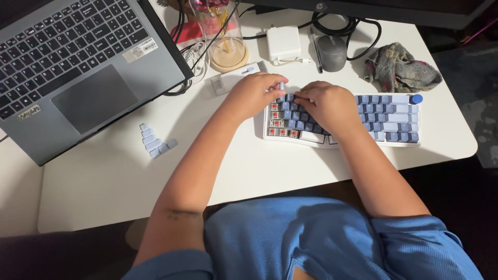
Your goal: The person replaces and organizes keycaps on a mechanical keyboard.
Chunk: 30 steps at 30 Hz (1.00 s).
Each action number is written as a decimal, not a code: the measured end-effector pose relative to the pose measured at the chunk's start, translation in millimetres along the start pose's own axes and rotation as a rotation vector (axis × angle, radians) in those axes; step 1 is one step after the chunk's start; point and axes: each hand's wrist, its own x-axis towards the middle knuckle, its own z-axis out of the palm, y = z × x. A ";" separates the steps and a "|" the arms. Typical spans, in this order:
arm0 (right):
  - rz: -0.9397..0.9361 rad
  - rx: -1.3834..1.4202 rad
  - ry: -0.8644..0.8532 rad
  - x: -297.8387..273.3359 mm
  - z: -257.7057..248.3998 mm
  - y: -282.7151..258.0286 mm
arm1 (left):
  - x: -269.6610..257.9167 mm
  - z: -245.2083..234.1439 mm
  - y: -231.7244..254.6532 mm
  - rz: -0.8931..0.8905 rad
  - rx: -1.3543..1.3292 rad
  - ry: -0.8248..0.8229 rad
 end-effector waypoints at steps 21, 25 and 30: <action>-0.006 -0.002 0.023 -1.6 3.9 3.6 | -19.9 19.7 3.8 0.075 0.161 0.122; -0.005 0.014 0.005 1.2 -0.9 -0.3 | -19.8 29.0 -12.3 -0.004 0.068 0.158; 0.024 0.075 -0.018 3.6 -9.7 -4.1 | -13.6 8.7 -9.5 -0.006 -0.285 0.293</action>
